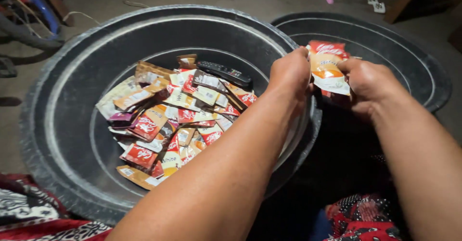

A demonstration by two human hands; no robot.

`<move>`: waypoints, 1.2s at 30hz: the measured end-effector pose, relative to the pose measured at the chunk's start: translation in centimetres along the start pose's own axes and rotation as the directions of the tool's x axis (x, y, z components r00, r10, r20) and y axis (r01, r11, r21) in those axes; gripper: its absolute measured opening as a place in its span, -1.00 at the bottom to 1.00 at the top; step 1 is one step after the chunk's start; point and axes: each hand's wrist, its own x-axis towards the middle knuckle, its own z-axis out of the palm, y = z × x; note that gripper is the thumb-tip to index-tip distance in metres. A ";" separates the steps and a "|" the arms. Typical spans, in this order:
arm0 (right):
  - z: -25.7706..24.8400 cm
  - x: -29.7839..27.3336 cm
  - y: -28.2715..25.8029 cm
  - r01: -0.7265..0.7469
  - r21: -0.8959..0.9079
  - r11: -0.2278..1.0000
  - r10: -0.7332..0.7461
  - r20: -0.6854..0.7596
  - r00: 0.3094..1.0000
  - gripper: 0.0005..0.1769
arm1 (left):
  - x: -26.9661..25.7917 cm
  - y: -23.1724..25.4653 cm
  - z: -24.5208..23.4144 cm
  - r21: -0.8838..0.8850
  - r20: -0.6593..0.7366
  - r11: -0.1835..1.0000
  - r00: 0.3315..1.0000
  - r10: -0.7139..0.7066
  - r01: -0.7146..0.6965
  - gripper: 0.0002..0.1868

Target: The person sits on the floor and sorts small sachets from a large black basin into a second basin. They pick up individual sachets, open them, and transfer the contents or the sachets themselves into the second basin.

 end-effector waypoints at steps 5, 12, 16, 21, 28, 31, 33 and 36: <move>-3.2 3.6 -0.6 -0.015 0.043 0.999 0.010 0.111 0.994 -0.63 | -0.9 -0.3 0.8 0.131 -0.072 0.986 0.991 0.113 -0.103 -0.71; -1.5 3.5 0.4 -0.005 0.240 0.971 0.027 -0.090 0.996 -0.63 | -0.6 -0.7 -0.4 0.012 0.003 1.000 1.000 0.023 -0.023 -0.70; 2.3 0.5 1.4 0.263 -0.029 0.964 -0.264 -0.130 0.956 -0.63 | -0.6 -0.3 -2.7 0.002 -0.008 0.999 0.999 -0.044 0.044 -0.67; 8.0 -1.5 1.4 0.532 -0.420 0.735 -0.537 0.118 0.835 -0.76 | -0.4 2.2 -8.3 0.133 0.016 0.976 0.984 -0.177 0.173 -0.63; 15.9 -2.8 6.4 0.448 -0.714 0.537 0.025 0.545 0.838 -0.72 | 0.2 4.3 -20.2 0.992 0.124 0.022 0.988 0.089 -0.127 -0.76; 17.7 -3.5 8.4 0.527 -0.814 0.244 0.239 0.577 0.781 -0.63 | 0.7 2.6 -23.1 0.992 -0.019 -0.122 1.000 0.008 0.020 -0.77; 18.0 -3.8 8.9 0.502 -0.862 0.073 0.456 0.477 0.752 -0.54 | 1.1 1.5 -24.2 0.986 -0.169 -0.035 0.973 -0.159 0.165 -0.77; 17.6 -4.3 9.7 0.518 -0.852 -0.076 0.637 0.358 0.683 -0.44 | 1.9 -0.4 -24.9 0.905 -0.378 0.054 0.855 -0.354 0.423 -0.76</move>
